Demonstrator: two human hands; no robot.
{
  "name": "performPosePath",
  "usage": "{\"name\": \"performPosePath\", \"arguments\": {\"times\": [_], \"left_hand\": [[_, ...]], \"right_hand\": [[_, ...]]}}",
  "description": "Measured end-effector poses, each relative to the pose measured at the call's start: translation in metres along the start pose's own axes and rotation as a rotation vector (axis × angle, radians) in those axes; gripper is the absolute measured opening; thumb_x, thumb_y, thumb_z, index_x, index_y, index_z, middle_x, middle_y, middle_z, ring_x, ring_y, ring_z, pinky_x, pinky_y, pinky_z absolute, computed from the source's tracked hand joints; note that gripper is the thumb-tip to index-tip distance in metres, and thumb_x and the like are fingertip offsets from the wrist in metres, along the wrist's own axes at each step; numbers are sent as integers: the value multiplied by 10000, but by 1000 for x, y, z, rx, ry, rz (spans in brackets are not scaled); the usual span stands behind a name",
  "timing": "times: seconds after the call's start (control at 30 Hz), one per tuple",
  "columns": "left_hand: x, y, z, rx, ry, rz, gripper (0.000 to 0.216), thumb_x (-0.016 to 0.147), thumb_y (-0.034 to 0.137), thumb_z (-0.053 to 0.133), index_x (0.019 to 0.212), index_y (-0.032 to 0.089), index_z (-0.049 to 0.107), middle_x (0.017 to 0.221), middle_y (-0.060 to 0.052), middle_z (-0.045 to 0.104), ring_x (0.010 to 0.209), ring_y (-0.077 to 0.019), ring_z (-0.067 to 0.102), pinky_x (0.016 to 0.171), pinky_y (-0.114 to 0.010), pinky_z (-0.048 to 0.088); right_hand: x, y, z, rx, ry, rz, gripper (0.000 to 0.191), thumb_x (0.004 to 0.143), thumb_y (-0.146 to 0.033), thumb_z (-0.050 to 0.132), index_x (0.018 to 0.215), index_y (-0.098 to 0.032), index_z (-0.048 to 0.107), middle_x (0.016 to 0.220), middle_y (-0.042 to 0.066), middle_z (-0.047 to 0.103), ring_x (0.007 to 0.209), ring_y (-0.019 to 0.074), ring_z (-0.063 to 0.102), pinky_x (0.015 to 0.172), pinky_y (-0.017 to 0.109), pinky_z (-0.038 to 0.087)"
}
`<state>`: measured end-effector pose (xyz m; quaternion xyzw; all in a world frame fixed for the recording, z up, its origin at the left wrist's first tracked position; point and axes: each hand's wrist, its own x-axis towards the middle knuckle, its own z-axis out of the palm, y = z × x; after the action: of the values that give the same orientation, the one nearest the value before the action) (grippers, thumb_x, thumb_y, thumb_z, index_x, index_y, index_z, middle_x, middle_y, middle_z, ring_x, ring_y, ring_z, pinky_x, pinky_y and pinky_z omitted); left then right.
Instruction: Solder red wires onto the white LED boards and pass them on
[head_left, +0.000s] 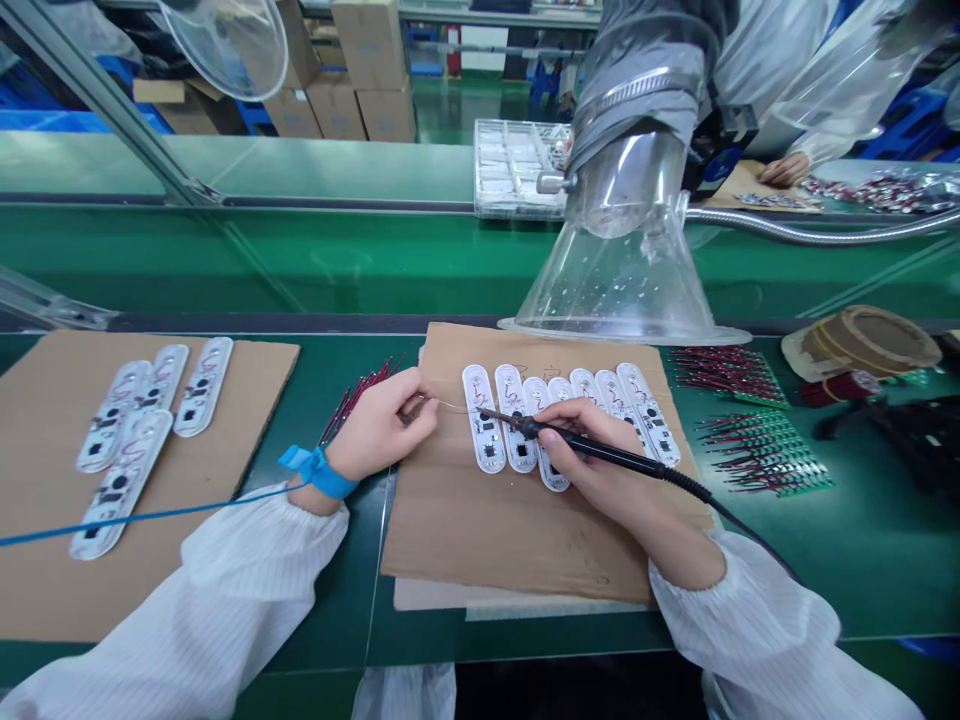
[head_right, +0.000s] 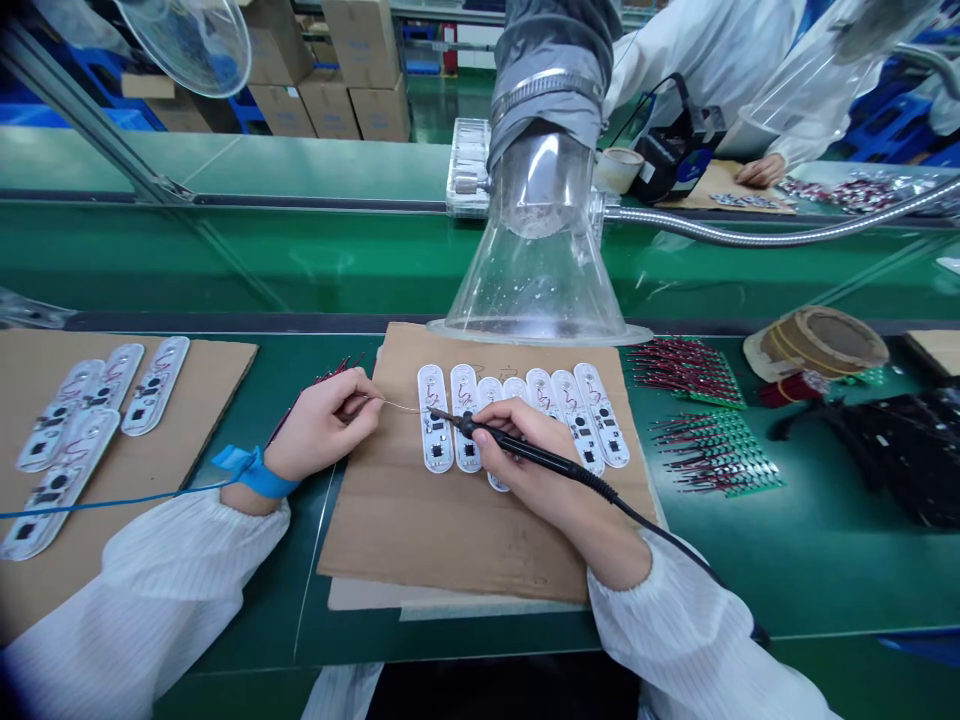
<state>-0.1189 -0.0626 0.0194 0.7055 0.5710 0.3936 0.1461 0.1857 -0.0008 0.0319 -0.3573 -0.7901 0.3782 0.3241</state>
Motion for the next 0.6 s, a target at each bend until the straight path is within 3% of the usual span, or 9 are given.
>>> {"name": "performPosePath", "arguments": {"times": [0.13,0.23,0.43,0.6], "left_hand": [[0,-3,-1,-75,130,-71,116,1041,206,614,958,209,694,783,26,582,630,-122,521,616,-282,441],[1,-2,-2,-155,165,-96,137,1074,255,635,1025,218,758,852,6,635,634,-119,552,618,-287,463],[-9,11,1,-105,78,-1,55,977,189,745,979,228,707,611,111,388,518,-92,401,540,-243,368],[-12,40,18,-91,21,167,142,976,99,676,992,236,645,639,110,416,526,-87,420,542,-225,369]], "right_hand": [[1,-3,-3,15,18,-11,68,1067,-323,743,1098,-280,785,955,16,842,800,196,811,697,294,613],[-6,-3,-14,43,159,-15,143,1078,-416,760,1092,-276,783,938,26,831,778,198,804,681,300,622],[-64,5,-40,127,408,62,237,1089,-495,773,1079,-258,781,860,28,805,687,178,783,632,280,647],[-120,7,-38,140,533,85,164,1100,-408,765,1096,-246,782,840,19,798,636,158,761,611,259,654]]}}
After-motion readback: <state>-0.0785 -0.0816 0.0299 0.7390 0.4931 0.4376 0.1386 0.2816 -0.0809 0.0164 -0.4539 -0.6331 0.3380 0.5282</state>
